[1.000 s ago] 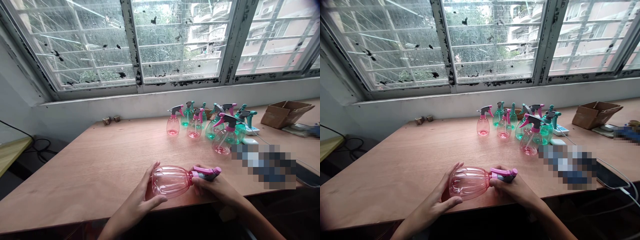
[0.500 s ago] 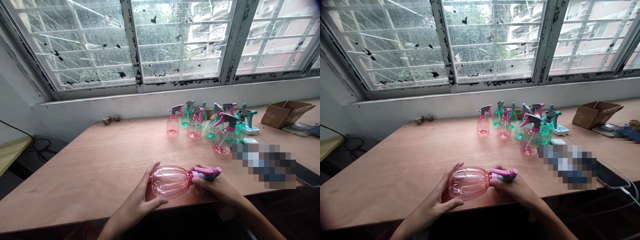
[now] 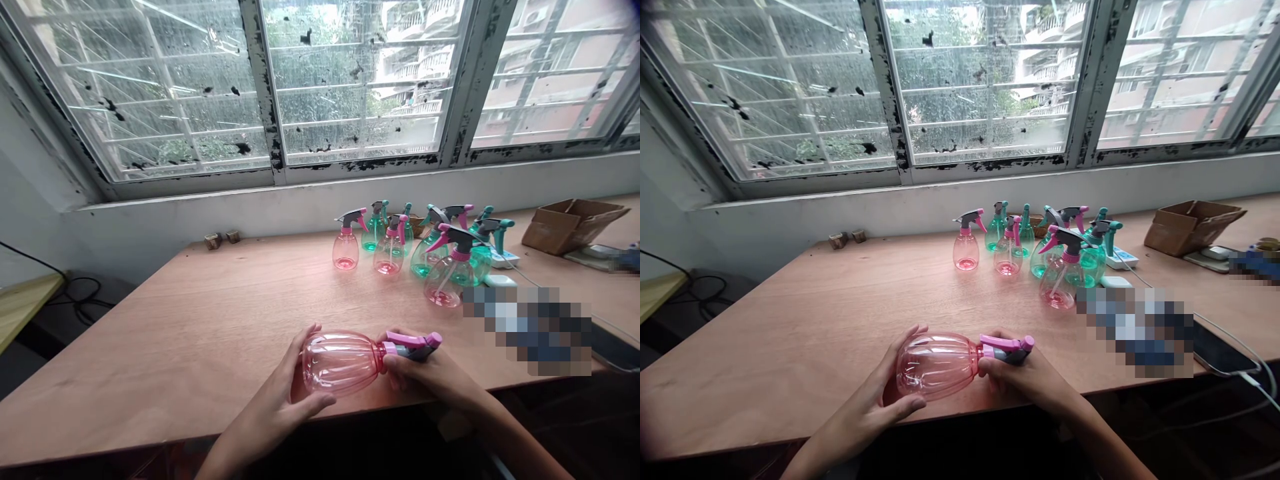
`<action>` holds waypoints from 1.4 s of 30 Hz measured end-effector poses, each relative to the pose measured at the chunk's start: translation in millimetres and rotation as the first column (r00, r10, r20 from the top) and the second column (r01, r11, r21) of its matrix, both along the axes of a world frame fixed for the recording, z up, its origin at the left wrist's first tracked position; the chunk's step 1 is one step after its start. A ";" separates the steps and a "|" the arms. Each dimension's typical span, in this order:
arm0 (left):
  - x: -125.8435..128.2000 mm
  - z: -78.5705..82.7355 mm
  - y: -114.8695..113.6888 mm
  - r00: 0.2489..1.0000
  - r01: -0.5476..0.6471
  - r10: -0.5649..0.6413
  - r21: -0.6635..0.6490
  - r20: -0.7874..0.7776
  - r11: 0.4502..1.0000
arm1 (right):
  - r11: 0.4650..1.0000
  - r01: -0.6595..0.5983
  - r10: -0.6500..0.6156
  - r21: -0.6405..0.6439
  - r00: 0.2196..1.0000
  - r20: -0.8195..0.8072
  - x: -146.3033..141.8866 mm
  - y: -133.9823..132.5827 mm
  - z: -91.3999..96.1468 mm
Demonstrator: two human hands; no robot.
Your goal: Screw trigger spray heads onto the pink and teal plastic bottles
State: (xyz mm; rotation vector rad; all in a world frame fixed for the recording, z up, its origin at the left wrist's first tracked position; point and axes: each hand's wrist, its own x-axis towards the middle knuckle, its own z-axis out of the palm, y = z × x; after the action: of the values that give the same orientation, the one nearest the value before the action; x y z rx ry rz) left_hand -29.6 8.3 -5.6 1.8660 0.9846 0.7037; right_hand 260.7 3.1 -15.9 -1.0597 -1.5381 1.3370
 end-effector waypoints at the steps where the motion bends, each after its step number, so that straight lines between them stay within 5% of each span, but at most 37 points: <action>1: 0.0 0.0 -0.1 1.000 -0.001 0.001 -0.001 0.001 1.000 | 1.000 0.000 0.000 0.000 1.000 -0.002 -0.1 -0.3 0.5; 42: -1.2 -3.2 0.2 1.000 0.014 -0.014 0.003 -0.022 1.000 | 1.000 -0.026 0.025 -0.013 0.999 -0.037 5.2 2.8 -12.6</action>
State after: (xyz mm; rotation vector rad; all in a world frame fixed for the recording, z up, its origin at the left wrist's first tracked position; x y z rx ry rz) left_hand -30.8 8.4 -8.8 1.8851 0.9848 0.6778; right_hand 265.8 6.0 -28.6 -1.0215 -1.5219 1.3792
